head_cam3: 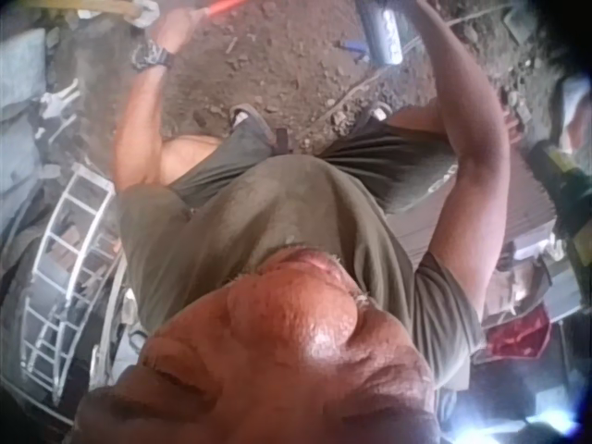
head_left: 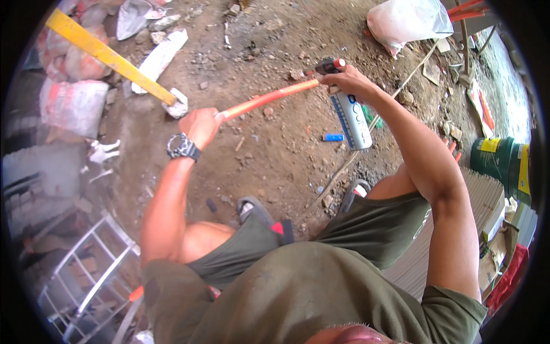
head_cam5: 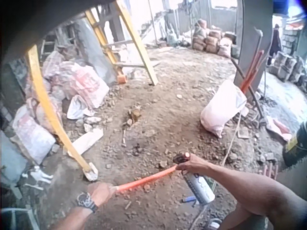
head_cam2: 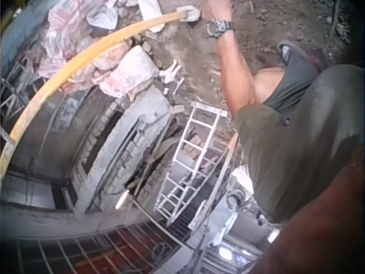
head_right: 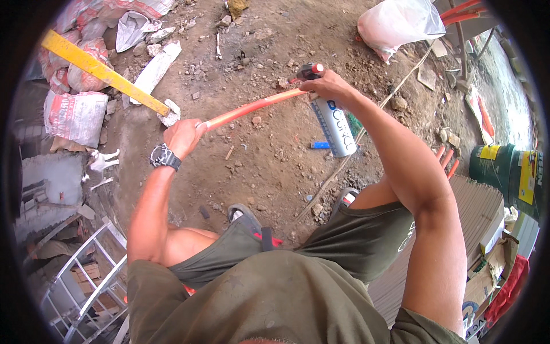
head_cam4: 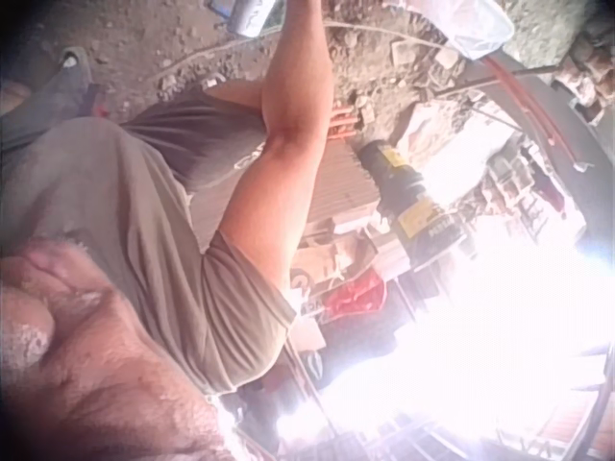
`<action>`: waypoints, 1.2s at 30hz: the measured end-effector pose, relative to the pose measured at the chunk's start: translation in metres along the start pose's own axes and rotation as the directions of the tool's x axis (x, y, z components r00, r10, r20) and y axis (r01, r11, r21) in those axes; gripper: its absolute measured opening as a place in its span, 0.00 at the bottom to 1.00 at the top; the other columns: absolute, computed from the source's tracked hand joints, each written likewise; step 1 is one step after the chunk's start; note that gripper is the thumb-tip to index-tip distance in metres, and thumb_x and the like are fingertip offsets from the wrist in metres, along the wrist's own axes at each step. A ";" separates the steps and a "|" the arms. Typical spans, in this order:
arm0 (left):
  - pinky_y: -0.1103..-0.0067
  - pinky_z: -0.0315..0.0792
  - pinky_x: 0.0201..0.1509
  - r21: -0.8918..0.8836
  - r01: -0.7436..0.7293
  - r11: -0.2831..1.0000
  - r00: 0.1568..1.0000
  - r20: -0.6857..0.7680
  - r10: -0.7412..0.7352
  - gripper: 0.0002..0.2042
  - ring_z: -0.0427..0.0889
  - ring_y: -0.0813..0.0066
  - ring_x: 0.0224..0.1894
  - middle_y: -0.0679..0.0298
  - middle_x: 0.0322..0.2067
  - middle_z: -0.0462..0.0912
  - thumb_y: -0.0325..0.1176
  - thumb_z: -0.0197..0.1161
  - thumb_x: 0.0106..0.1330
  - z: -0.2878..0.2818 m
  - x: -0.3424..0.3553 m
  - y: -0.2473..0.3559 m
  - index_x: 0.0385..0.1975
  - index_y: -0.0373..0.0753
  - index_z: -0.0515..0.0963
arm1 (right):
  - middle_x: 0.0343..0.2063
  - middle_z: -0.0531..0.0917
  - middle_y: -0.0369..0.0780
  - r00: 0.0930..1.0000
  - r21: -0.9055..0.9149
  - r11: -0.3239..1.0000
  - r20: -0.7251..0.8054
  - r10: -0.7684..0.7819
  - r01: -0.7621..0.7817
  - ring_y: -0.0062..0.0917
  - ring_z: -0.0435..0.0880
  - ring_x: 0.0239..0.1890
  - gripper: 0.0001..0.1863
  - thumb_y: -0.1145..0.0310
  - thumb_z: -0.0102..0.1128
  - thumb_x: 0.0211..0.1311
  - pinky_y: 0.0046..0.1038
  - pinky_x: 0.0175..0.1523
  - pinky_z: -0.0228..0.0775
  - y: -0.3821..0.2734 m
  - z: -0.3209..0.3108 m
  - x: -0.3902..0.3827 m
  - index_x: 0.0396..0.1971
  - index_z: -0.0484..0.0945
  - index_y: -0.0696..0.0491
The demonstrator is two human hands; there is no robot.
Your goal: The person uses a handheld blowtorch to heat sections of orange plastic pipes. They repeatedly pick up pipes, apply the flame to soften the material, and then bend the pipes by hand before placing them aside.
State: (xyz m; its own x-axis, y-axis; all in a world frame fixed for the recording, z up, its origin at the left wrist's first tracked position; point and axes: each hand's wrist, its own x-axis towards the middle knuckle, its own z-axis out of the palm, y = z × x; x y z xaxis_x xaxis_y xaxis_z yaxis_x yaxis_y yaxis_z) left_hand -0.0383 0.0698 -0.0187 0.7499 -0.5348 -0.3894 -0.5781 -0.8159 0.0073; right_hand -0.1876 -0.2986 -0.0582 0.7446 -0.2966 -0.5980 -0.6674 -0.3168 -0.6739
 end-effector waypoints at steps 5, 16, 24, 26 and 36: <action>0.57 0.77 0.42 0.055 -0.090 0.994 0.957 -0.273 0.101 0.14 0.85 0.51 0.38 0.57 0.36 0.84 0.45 0.70 0.65 -0.007 -0.005 0.008 0.41 0.43 0.81 | 0.27 0.84 0.34 0.913 0.287 0.907 0.180 -0.367 0.308 0.18 0.82 0.29 0.14 0.61 0.71 0.61 0.24 0.35 0.74 -0.007 -0.007 -0.015 0.39 0.82 0.55; 0.56 0.78 0.39 0.116 -0.011 0.993 0.849 -0.524 0.071 0.15 0.86 0.48 0.38 0.53 0.39 0.83 0.41 0.69 0.66 -0.030 0.010 0.000 0.43 0.39 0.77 | 0.31 0.82 0.33 0.910 0.214 0.890 0.012 -0.415 0.403 0.19 0.79 0.35 0.16 0.58 0.71 0.58 0.27 0.45 0.72 -0.024 -0.017 -0.043 0.42 0.83 0.51; 0.55 0.78 0.37 0.031 -0.063 0.998 0.934 -0.351 0.070 0.15 0.87 0.45 0.34 0.50 0.29 0.86 0.43 0.67 0.67 -0.031 0.015 0.031 0.40 0.37 0.77 | 0.29 0.82 0.33 0.944 0.230 0.933 -0.244 -0.220 0.277 0.17 0.79 0.32 0.17 0.56 0.72 0.59 0.25 0.42 0.74 -0.002 -0.031 -0.023 0.44 0.85 0.50; 0.55 0.78 0.38 0.018 -0.089 0.996 0.931 -0.353 0.089 0.15 0.87 0.46 0.35 0.50 0.31 0.86 0.44 0.67 0.67 -0.031 0.013 0.027 0.39 0.37 0.78 | 0.29 0.84 0.34 0.951 0.279 0.911 -0.154 -0.269 0.303 0.17 0.81 0.33 0.19 0.55 0.75 0.58 0.24 0.44 0.75 -0.013 -0.023 -0.033 0.44 0.86 0.51; 0.56 0.78 0.41 -0.083 -0.176 0.981 0.917 -0.376 0.133 0.16 0.85 0.46 0.39 0.50 0.36 0.85 0.46 0.64 0.70 -0.030 0.018 0.042 0.39 0.37 0.80 | 0.29 0.85 0.34 0.950 0.139 0.965 -0.253 -0.184 0.223 0.17 0.81 0.32 0.18 0.56 0.74 0.58 0.26 0.39 0.75 0.011 -0.036 -0.019 0.43 0.86 0.52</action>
State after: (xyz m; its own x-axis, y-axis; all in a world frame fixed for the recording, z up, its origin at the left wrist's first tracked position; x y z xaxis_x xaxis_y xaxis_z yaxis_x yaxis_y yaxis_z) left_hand -0.0399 0.0194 0.0025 0.7317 -0.6816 -0.0096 -0.6726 -0.7242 0.1526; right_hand -0.2092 -0.3284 -0.0384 0.8273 -0.4511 -0.3347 -0.4761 -0.2469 -0.8440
